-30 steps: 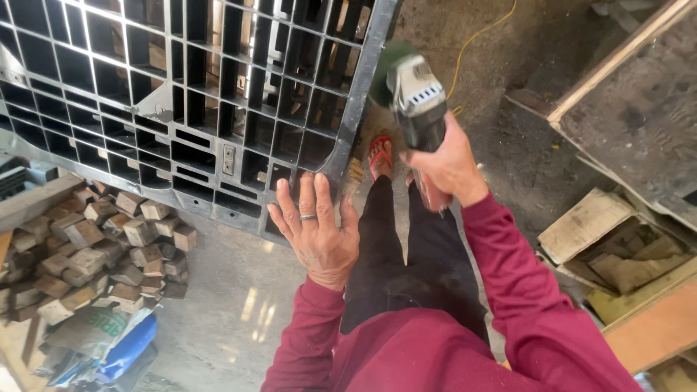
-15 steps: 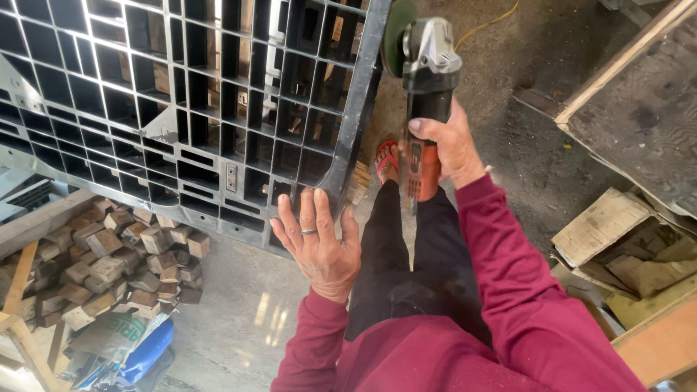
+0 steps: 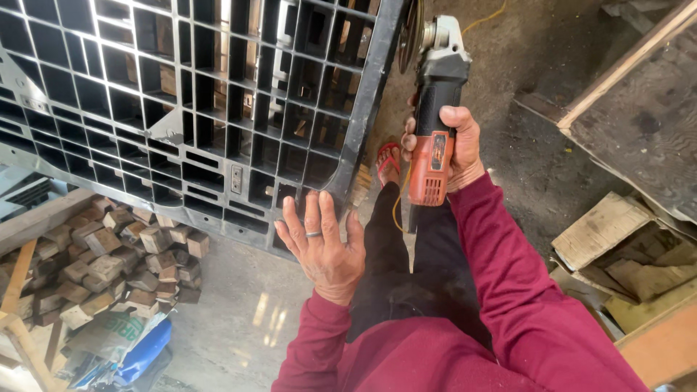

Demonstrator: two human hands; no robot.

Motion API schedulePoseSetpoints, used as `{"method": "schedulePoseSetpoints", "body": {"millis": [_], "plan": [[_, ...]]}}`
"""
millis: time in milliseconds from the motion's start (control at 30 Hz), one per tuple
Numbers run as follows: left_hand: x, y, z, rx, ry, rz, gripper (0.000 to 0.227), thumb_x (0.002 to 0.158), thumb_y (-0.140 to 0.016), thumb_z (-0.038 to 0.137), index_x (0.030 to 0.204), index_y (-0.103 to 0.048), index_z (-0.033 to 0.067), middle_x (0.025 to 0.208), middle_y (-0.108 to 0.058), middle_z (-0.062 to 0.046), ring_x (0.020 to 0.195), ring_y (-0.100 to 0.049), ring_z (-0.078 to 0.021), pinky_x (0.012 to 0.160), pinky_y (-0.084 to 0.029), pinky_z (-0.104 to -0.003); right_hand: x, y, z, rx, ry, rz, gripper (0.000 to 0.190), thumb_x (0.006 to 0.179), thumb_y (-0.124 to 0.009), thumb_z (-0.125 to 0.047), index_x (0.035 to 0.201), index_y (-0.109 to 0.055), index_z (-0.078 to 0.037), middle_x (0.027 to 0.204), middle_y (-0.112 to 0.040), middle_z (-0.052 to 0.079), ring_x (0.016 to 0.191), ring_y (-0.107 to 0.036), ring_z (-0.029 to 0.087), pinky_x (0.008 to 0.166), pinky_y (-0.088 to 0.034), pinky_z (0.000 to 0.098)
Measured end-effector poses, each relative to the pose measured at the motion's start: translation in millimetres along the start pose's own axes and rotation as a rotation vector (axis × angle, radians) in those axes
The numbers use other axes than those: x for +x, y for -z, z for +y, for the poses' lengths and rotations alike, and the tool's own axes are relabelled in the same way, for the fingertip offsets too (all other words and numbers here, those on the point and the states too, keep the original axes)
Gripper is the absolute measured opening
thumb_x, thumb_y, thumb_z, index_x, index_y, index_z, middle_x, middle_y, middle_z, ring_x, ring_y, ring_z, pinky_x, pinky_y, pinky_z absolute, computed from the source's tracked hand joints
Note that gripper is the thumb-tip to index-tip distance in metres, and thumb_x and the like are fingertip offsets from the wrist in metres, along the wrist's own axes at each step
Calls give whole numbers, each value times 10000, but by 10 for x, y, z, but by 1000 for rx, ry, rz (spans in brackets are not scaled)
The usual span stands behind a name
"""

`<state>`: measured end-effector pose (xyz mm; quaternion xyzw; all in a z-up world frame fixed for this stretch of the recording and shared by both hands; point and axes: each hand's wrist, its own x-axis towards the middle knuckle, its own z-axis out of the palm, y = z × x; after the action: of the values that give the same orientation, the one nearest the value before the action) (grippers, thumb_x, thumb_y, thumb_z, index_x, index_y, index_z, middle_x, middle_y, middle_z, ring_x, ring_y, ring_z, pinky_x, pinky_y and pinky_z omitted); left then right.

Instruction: The person uses a chisel to scrape the edge of a large black plastic crate, then switches to an angle grinder to smooth the same area. They alternate between the two tools to refine the surface of the crate's rim.

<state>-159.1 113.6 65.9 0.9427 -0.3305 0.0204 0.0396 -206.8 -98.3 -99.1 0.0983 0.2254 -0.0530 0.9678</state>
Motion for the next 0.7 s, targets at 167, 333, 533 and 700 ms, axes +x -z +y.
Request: {"method": "schedulePoseSetpoints", "body": {"millis": [167, 333, 533, 700], "plan": [[8, -6, -21, -4, -1, -7, 602, 969, -738, 276, 1467, -518, 20, 1450, -579, -168, 1478, -392, -472, 1240, -209, -636, -185, 32, 225, -94, 35, 15, 535, 901, -718, -254, 1337, -555, 10, 1005, -700, 193, 827, -719, 302, 714, -599, 438], [-23, -16, -3, 12, 3, -25, 605, 976, -731, 285, 1473, -511, 22, 1448, -575, -170, 1492, -372, -464, 1241, -214, -639, -386, 50, 356, -58, -56, 46, 575, 857, -726, -246, 1343, -550, 6, 981, -698, 180, 805, -725, 297, 685, -601, 423], [-2, 92, 33, -92, -18, 46, 544, 990, -721, 255, 1463, -539, 58, 1520, -475, -249, 1499, -325, -490, 1245, -228, -627, -175, 147, 148, 17, 12, -25, 601, 887, -700, -285, 1373, -547, 34, 1029, -700, 187, 859, -704, 313, 748, -598, 480], [178, 446, 218, -516, -272, -88, 373, 1003, -759, 106, 1362, -657, 97, 1514, -534, -144, 1491, -491, -367, 1245, -421, -518, -103, 207, 79, -21, -23, -34, 559, 902, -691, -307, 1350, -585, 11, 1058, -699, 193, 884, -700, 327, 763, -585, 484]]}}
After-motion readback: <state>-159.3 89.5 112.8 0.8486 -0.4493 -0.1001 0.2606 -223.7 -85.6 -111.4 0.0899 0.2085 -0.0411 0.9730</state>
